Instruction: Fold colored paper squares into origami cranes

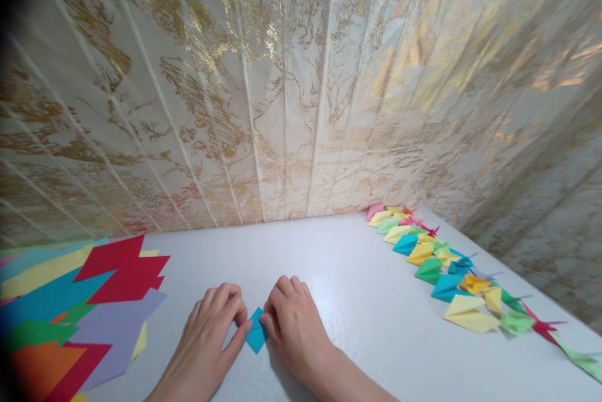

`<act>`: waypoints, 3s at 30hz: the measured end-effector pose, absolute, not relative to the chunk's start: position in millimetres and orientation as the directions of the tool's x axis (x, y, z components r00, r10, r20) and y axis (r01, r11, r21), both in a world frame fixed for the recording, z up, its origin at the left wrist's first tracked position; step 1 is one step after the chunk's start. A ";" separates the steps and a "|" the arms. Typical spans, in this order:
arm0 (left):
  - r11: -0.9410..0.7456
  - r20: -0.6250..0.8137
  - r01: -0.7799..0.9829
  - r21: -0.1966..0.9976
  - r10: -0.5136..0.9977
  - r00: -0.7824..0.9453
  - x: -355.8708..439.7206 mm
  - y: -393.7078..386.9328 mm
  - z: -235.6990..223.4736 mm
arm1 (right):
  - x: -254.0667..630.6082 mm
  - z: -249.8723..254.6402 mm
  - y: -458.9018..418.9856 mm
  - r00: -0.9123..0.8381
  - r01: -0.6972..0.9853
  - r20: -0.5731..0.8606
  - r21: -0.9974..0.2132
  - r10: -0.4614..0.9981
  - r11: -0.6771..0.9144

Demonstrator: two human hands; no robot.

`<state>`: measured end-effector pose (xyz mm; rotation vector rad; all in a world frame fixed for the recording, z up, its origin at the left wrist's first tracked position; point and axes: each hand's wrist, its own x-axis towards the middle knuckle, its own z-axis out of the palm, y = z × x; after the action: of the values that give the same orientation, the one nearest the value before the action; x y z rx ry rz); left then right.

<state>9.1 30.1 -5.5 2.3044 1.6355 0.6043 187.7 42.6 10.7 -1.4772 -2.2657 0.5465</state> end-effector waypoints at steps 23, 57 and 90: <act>-0.466 0.316 0.795 0.388 0.878 0.361 4.9 27.7 -12.5 | 214.3 15.0 50.9 -0.412 0.497 0.047 -0.825 0.910 0.268; -0.549 0.333 0.721 0.423 0.834 0.439 -5.1 20.1 0.7 | 217.1 24.1 48.2 -0.575 0.567 0.163 -0.627 0.802 0.534; -0.304 0.147 0.809 0.503 0.952 0.267 0.0 27.9 -0.4 | 203.1 23.6 39.8 -0.374 0.678 0.017 -0.677 0.927 0.286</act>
<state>0.0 27.9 -0.4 2.2156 1.6105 0.6133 203.1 39.8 23.6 -1.4419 -2.1516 0.8257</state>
